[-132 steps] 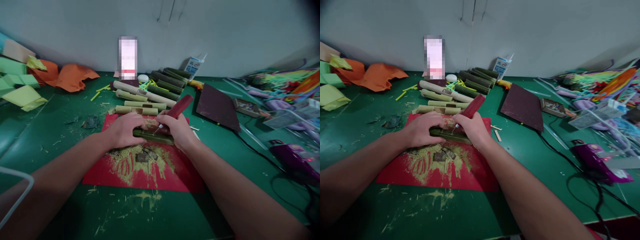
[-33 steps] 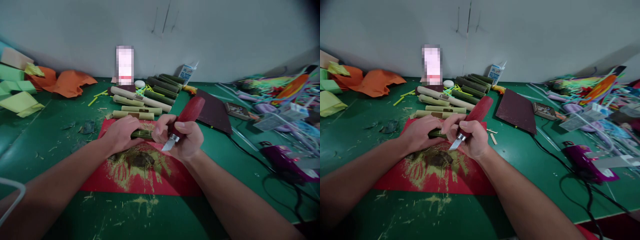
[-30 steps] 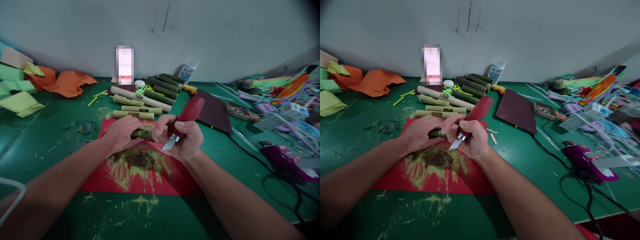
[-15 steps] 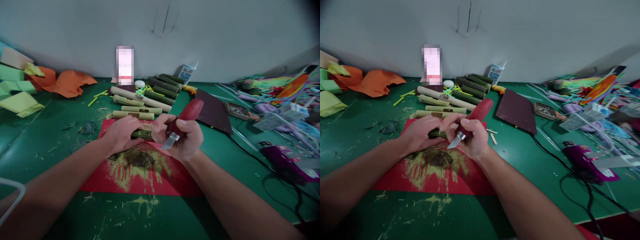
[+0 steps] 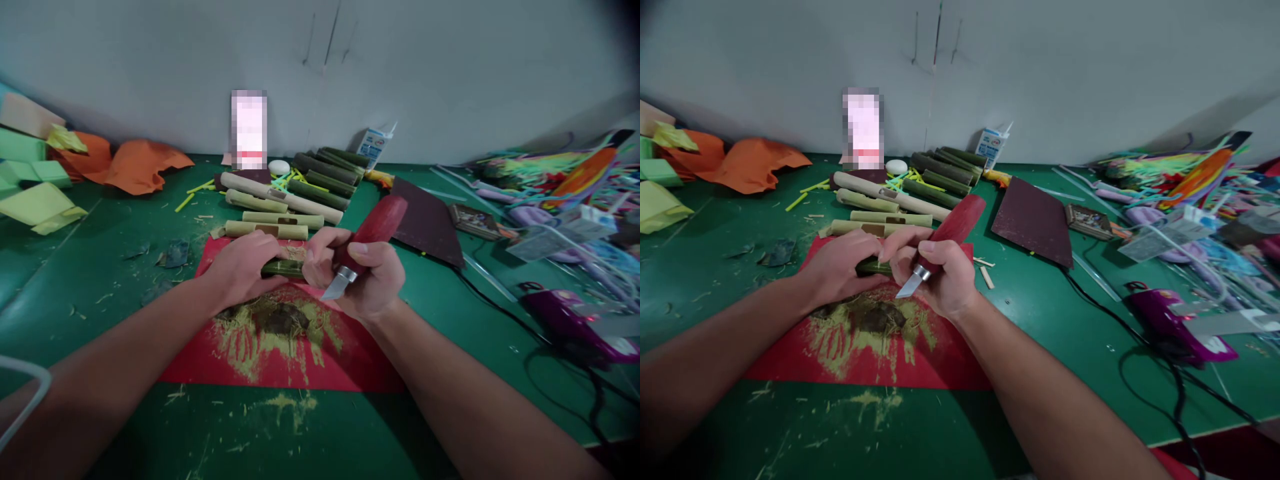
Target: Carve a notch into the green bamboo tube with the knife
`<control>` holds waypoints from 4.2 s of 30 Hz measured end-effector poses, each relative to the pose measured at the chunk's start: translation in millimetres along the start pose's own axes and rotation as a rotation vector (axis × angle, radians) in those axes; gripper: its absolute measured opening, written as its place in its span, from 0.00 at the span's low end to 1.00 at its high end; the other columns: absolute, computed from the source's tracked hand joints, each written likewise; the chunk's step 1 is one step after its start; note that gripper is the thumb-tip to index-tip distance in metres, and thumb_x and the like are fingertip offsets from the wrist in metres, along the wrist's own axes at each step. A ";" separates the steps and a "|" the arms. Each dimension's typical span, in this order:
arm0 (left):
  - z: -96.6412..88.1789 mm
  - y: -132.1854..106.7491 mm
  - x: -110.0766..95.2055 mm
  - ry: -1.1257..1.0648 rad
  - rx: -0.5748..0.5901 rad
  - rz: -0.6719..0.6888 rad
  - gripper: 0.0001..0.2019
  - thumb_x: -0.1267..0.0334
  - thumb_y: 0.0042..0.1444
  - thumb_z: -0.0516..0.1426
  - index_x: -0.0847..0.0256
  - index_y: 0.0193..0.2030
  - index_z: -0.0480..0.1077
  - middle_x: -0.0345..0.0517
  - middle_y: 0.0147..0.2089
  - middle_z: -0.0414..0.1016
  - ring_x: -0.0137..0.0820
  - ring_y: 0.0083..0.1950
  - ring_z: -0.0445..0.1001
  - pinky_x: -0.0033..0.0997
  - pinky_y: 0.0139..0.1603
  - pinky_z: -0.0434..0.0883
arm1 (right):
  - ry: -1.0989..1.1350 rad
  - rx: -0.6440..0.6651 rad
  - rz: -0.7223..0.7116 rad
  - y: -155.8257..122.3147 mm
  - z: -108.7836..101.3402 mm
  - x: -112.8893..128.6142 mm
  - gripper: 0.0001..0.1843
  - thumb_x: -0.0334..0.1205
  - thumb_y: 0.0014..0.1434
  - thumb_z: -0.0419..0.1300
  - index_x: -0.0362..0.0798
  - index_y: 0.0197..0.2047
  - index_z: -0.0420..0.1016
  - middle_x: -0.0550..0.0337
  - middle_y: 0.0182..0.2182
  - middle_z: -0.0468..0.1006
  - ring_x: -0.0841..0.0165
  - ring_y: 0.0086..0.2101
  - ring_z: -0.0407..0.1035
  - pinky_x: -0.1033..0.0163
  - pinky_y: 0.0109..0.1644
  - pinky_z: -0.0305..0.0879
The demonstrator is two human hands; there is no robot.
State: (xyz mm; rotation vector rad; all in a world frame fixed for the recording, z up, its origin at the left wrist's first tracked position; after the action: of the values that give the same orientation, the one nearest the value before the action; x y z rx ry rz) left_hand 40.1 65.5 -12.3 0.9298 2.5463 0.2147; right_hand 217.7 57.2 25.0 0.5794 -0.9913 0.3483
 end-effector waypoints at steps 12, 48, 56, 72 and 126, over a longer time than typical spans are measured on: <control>-0.8 0.9 -0.2 -0.007 0.023 -0.022 0.17 0.49 0.63 0.61 0.60 0.50 0.73 0.51 0.48 0.78 0.44 0.51 0.74 0.43 0.50 0.70 | -0.019 -0.029 0.042 -2.4 -3.0 1.0 0.17 0.54 0.52 0.57 0.48 0.30 0.76 0.65 0.15 0.63 0.72 0.17 0.53 0.62 0.23 0.50; -0.2 0.2 -0.2 -0.019 0.027 -0.016 0.15 0.51 0.64 0.60 0.59 0.50 0.73 0.51 0.49 0.78 0.44 0.51 0.74 0.43 0.50 0.70 | -0.093 -0.076 0.014 0.4 -6.7 -3.5 0.25 0.58 0.60 0.54 0.45 0.30 0.78 0.68 0.15 0.60 0.76 0.15 0.45 0.63 0.21 0.42; -1.3 1.7 -1.5 0.022 0.047 -0.056 0.16 0.51 0.61 0.63 0.60 0.48 0.74 0.51 0.47 0.78 0.46 0.50 0.74 0.45 0.49 0.70 | -0.111 -0.301 0.013 2.8 -4.9 -0.2 0.10 0.44 0.52 0.66 0.48 0.32 0.72 0.72 0.16 0.61 0.78 0.16 0.47 0.66 0.21 0.40; -4.6 4.0 -6.4 0.037 0.085 -0.133 0.16 0.58 0.57 0.66 0.60 0.50 0.75 0.50 0.49 0.78 0.45 0.52 0.74 0.44 0.52 0.70 | -0.364 -0.478 0.061 -0.3 -17.7 -9.7 0.15 0.49 0.52 0.74 0.49 0.32 0.75 0.70 0.20 0.66 0.77 0.21 0.54 0.65 0.24 0.47; -2.8 1.5 -3.2 0.004 0.027 -0.123 0.14 0.57 0.57 0.67 0.60 0.45 0.74 0.48 0.46 0.79 0.43 0.49 0.75 0.42 0.48 0.71 | -0.767 -0.631 -0.003 -3.1 -23.5 -6.3 0.20 0.59 0.58 0.65 0.48 0.33 0.77 0.61 0.23 0.76 0.71 0.23 0.66 0.63 0.27 0.61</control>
State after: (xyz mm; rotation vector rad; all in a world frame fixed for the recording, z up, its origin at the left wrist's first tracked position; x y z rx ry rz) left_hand 42.0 64.5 -8.3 0.7794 2.6050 0.1462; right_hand 232.1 68.8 9.0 0.1162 -1.7423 -0.2253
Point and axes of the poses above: each hand's wrist, its own y-axis towards the middle knuckle, its own z-axis out of the palm, x = y × z, the point moved 3 cm from there along y, towards the middle knuckle
